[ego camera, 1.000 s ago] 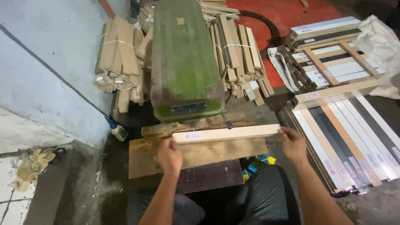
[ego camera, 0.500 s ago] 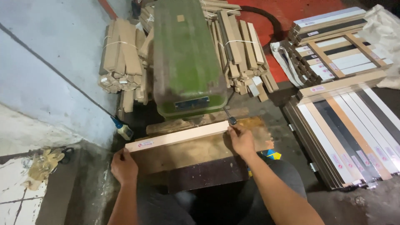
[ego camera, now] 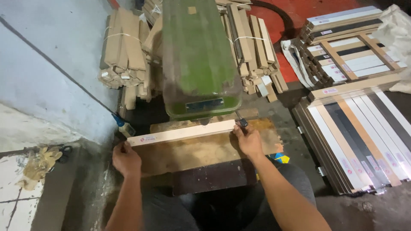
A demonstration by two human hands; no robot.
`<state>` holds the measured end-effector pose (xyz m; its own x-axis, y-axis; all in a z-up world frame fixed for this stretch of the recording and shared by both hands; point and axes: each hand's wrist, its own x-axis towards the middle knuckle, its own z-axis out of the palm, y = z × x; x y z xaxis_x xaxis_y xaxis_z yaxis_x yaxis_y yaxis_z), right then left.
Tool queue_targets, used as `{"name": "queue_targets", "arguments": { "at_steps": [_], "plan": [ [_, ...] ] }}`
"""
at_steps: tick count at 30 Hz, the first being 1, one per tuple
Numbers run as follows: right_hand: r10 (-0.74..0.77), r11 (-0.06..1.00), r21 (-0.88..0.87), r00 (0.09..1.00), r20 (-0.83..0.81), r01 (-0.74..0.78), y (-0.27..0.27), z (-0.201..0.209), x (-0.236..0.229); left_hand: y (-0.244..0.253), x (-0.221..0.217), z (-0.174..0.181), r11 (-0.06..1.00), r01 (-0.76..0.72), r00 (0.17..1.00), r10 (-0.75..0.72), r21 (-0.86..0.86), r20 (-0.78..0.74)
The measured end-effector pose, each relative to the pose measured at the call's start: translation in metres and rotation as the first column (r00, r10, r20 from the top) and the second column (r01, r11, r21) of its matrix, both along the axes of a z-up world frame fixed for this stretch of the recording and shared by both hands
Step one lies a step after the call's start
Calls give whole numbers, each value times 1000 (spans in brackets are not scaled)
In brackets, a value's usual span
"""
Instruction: Using a pneumatic machine to join or process wooden strips for frame assembly.
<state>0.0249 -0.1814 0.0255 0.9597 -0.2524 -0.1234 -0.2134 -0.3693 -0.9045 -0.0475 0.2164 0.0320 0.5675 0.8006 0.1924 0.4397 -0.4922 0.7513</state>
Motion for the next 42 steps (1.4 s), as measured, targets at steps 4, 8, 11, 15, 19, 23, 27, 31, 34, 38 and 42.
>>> {"name": "queue_targets", "arguments": {
  "at_steps": [4, 8, 11, 15, 19, 23, 27, 31, 34, 38, 42],
  "plan": [
    [12, 1000, 11, 1000, -23, -12, 0, 14, -11, -49, 3, 27, 980, -77, 994, 90, 182, -64],
    [31, 1000, -4, 999, -29, -31, -6, 10, -9, -116, 10, -1, 798, 283, 950, -310, 532, -41],
    [58, 997, -47, 998, 27, -57, -13, 54, -25, -156, 3, 11, 698, 514, 842, -521, 498, -140],
    [54, 994, 87, 996, 66, -60, -17, 147, -53, -180, -3, 5, 646, 588, 773, -625, 487, -105],
    [167, 985, -53, 985, 44, -165, -29, 170, -57, -181, -3, -1, 638, 611, 776, -602, 468, -191],
    [295, 935, -211, 955, 11, -286, -16, 167, -43, -181, -3, 3, 652, 635, 763, -614, 415, -203],
    [247, 958, -128, 965, -90, -257, -7, 106, 5, -181, 0, -5, 654, 634, 764, -611, 413, -205],
    [274, 958, -86, 962, -24, -275, 25, 135, 37, -180, -3, 11, 655, 672, 740, -616, 344, -270],
    [278, 961, -32, 957, 85, -276, 41, 161, 67, -177, -1, 6, 641, 703, 711, -637, 309, -298],
    [278, 955, 35, 928, 250, -296, 45, 185, 80, -177, -1, 2, 636, 680, 729, -638, 364, -248],
    [238, 947, 110, 886, 398, -303, 22, 196, 73, -177, -1, 4, 630, 664, 739, -633, 403, -229]
  ]
}}
